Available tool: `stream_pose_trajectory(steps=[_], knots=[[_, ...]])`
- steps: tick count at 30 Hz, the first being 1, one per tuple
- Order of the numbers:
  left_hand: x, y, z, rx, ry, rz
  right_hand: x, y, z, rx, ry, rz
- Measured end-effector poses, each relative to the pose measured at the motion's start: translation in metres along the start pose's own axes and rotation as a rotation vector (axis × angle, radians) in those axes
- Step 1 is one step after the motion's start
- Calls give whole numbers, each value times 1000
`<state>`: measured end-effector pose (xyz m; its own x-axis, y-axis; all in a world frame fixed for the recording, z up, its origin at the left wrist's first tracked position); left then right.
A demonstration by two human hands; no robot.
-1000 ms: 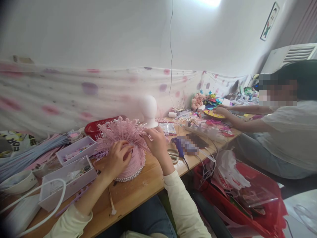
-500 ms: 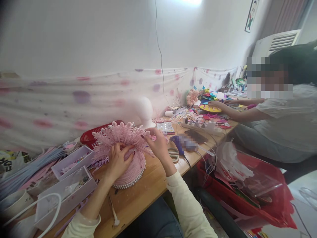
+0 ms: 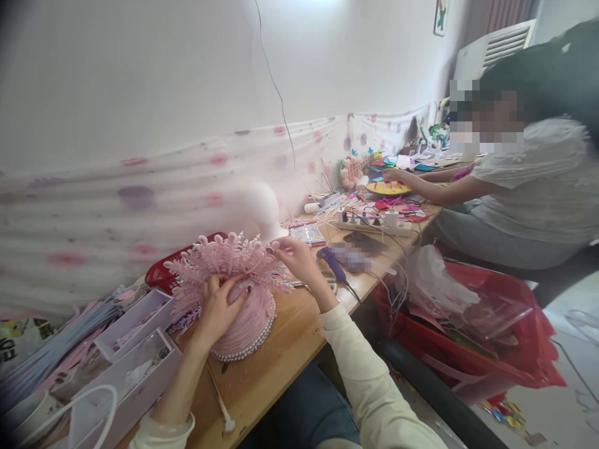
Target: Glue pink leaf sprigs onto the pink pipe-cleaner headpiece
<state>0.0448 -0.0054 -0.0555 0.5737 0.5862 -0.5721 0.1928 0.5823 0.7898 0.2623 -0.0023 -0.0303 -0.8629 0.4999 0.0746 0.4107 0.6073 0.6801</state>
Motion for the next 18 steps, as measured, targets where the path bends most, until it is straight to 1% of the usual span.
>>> stream_pose_trajectory(steps=[3, 6, 9, 12, 14, 15, 17, 18], knots=[[0, 2, -1, -17, -7, -8, -1, -1, -8, -2, 10, -28], [0, 3, 0, -21, -14, -1, -1, -7, -14, -37, -18, -32], [2, 3, -1, -24, -12, 1, 0, -13, -17, -97, -78, 3], [1, 2, -1, -16, -27, 3, -2, -16, -21, -126, -109, 52], [-7, 1, 3, -1, -62, 42, -7, -18, -31, -155, -135, 75], [-16, 0, 7, 10, -83, 89, -10, -21, -40, -188, -157, 77], [-39, -3, 19, 36, -133, 214, -13, -31, -65, -297, -215, 42], [-52, -6, 29, 60, -145, 277, -11, -39, -78, -361, -234, -2]])
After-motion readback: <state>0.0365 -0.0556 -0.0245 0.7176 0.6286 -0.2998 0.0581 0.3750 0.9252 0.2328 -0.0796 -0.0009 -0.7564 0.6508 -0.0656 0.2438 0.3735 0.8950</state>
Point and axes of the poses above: each hand's wrist, its own y-axis towards the middle knuckle, its own x-axis out of the palm, z = x × y, the point moved 9 cm from there along y, towards the middle knuckle, and after that the axes turned 14 degrees about z, right-handed, at the moved point
